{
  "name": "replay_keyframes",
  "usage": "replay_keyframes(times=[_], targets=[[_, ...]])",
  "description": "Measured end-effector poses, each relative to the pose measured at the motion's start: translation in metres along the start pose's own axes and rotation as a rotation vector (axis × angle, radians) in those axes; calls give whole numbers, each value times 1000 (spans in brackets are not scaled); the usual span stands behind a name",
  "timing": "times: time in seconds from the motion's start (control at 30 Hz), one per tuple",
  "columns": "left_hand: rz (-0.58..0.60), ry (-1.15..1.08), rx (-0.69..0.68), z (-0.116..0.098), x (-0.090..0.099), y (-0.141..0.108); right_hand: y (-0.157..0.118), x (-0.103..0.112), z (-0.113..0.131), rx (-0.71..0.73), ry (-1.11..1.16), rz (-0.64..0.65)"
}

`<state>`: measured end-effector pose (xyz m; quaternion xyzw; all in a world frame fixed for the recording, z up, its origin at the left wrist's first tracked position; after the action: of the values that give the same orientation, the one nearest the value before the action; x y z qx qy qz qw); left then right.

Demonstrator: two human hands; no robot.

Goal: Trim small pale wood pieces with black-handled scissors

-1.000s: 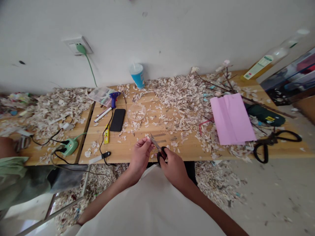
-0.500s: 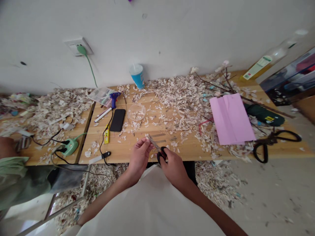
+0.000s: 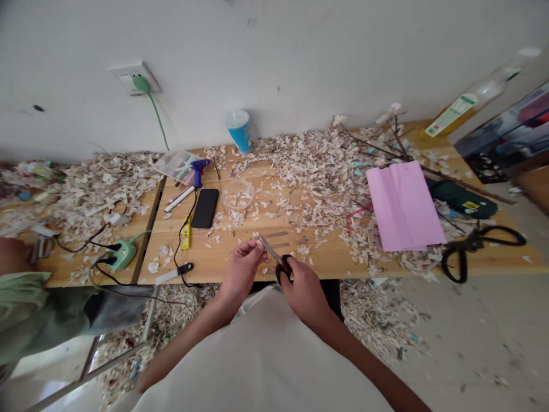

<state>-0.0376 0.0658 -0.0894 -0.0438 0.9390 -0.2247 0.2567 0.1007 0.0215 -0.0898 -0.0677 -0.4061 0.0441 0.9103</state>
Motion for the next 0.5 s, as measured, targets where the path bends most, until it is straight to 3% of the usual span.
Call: replay_keyframes(times=[0.23,0.5], targets=[[15,213,-18,-13,4,1,-1,1,0,11,-27,17],[93,294,-19,-25,3,0,-3,2,2,27,-37,41]])
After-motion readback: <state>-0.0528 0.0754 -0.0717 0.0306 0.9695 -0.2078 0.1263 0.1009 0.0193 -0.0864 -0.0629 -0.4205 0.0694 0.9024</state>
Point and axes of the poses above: each hand's wrist, its own y-axis towards the middle knuckle, its own x-axis out of the back of the hand, z = x × y, the point moved 8 cm from there along y, towards the middle knuckle, and after that the axes turned 4 degrees about -y, right-handed, at the moved point
